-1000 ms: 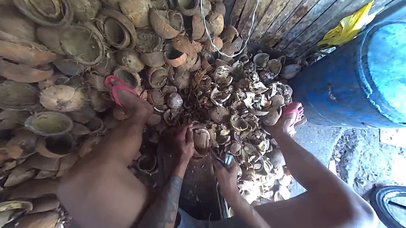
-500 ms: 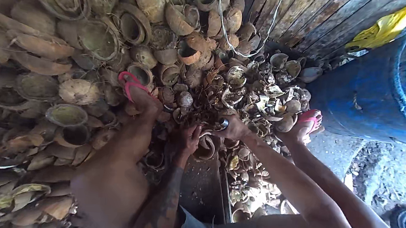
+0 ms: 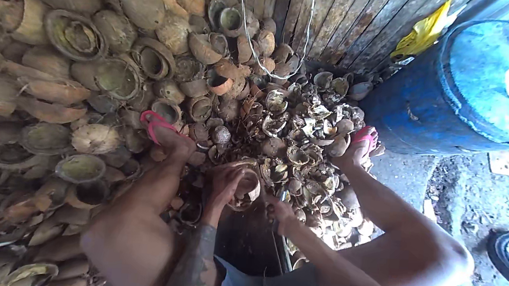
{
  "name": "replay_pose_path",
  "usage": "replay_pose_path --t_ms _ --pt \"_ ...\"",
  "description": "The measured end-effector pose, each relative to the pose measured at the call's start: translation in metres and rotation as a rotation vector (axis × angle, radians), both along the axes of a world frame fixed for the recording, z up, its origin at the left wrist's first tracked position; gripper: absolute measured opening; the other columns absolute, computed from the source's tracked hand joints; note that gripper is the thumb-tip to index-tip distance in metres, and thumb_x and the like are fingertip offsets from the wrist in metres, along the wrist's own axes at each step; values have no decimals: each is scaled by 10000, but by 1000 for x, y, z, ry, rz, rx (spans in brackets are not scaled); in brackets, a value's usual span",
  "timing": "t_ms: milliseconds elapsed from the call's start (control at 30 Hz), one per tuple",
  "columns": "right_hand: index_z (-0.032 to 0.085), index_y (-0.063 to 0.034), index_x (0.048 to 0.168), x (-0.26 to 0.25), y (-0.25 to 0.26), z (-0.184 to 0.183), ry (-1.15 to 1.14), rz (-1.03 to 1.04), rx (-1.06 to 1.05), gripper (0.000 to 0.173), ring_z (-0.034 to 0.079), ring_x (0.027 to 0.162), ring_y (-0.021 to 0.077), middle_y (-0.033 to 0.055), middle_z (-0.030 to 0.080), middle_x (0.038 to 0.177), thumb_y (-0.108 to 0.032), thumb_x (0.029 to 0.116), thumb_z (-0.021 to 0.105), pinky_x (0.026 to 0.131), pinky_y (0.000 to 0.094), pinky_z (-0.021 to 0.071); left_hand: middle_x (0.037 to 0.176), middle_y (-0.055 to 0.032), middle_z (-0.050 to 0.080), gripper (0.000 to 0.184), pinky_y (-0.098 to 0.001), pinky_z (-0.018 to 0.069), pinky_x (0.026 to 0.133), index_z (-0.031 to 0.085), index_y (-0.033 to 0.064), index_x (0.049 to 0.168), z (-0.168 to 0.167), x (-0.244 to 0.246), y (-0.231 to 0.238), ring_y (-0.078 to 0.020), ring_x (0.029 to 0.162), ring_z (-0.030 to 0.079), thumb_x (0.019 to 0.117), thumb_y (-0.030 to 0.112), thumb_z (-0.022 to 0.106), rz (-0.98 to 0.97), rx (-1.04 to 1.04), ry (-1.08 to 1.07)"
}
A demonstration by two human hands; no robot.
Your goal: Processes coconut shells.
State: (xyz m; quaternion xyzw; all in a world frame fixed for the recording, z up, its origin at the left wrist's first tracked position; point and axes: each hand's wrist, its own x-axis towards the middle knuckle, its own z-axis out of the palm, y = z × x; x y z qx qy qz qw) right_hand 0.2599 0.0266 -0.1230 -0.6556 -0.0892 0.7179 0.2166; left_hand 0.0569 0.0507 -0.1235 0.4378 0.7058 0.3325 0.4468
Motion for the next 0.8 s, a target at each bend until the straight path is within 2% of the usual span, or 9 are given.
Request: replay_pose_path --t_ms 100,233,300,367,433,500,533,667,800 --pt "584 -118 935 -14 -21 1 118 -153 -50 217 395 444 83 -23 441 608 -310 982 674 422 254 402 1294 -131 643 460 -429 508 1024 580 60 1363 12 -6 -9 -213 1199 609 987 309 671 99 -167 -288" --pt "500 -148 790 -6 -38 27 476 -272 -27 341 356 379 43 -54 387 525 -344 1069 508 369 195 361 1053 -106 720 330 -415 614 820 595 65 1265 33 -4 -26 -205 944 715 1025 272 503 220 -182 -777" --pt "500 -145 775 9 -31 45 609 -376 33 401 370 370 36 -52 397 519 -396 1084 452 362 185 373 1035 -112 725 380 -415 625 815 577 59 1277 47 18 -11 -213 921 726 1018 315 467 153 -121 -904" --pt "508 -147 714 31 -18 60 645 -531 112 483 417 360 41 -51 421 487 -449 1080 417 366 187 408 1104 -126 715 408 -426 603 865 582 52 1319 69 53 25 -219 987 708 1022 329 555 57 -103 -692" --pt "488 -161 679 54 -5 72 541 -683 197 484 415 345 54 -50 406 453 -427 1077 417 363 204 411 1324 -156 645 686 -497 521 1031 542 97 1440 82 79 68 -272 1220 622 891 441 769 49 -83 -255" --pt "486 -167 761 79 1 79 283 -761 304 350 366 350 56 -61 367 472 -334 1068 464 360 221 391 1383 -205 608 933 -558 474 1080 521 102 1468 89 80 106 -346 1287 585 722 537 875 68 55 56" --pt "514 -157 819 92 1 82 171 -774 359 281 357 358 53 -65 365 491 -299 1060 482 359 222 386 1388 -210 598 936 -540 480 1082 499 85 1479 96 70 119 -338 1287 584 736 516 870 55 113 36" --pt "560 -168 855 133 -19 87 28 -705 544 282 414 369 24 -104 406 472 -257 1084 423 394 212 433 1176 -134 687 477 -432 586 908 516 60 1392 143 -4 124 -225 1052 683 1010 346 532 -52 244 -616" --pt "521 -222 748 117 -29 72 161 -647 475 372 399 370 13 -109 423 474 -295 1086 383 397 193 410 1164 -102 693 496 -438 587 883 512 134 1392 180 -92 94 -222 1033 687 1048 443 334 106 330 -668"
